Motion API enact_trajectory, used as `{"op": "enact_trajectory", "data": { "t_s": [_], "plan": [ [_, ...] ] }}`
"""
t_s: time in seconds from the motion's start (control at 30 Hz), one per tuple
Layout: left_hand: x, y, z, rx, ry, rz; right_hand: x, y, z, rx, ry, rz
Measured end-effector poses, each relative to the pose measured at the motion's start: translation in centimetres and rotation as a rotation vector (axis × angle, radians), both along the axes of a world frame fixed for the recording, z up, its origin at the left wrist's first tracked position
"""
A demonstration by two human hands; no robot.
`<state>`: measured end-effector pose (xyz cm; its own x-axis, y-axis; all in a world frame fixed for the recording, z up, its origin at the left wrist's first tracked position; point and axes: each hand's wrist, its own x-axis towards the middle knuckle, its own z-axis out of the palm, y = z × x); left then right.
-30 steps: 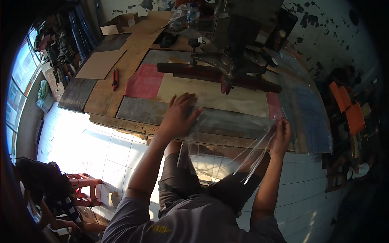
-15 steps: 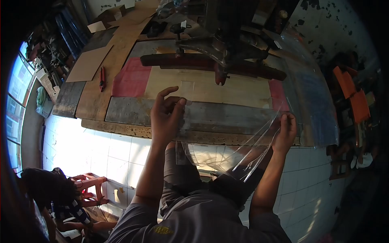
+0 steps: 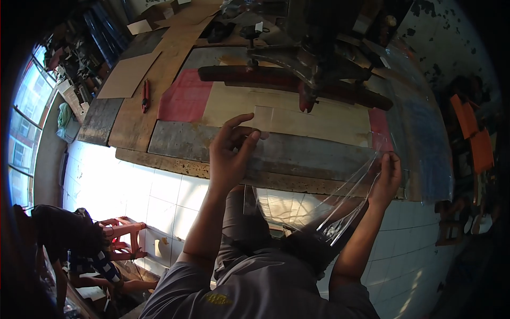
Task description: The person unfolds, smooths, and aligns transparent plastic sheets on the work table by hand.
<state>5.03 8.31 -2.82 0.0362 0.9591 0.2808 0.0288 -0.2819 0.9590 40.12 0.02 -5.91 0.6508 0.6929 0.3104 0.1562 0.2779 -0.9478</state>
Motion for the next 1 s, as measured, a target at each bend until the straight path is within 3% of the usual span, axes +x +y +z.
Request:
{"op": "enact_trajectory", "data": {
  "t_s": [0.63,1.0],
  "plan": [
    [-0.36,-0.09,0.03,-0.031,0.034,-0.035,-0.41,0.03,0.57,-0.116,-0.032,-0.031],
    [-0.20,0.02,-0.23,-0.037,0.010,-0.006,0.24,-0.19,-0.21,-0.048,-0.026,0.068]
  ]
}}
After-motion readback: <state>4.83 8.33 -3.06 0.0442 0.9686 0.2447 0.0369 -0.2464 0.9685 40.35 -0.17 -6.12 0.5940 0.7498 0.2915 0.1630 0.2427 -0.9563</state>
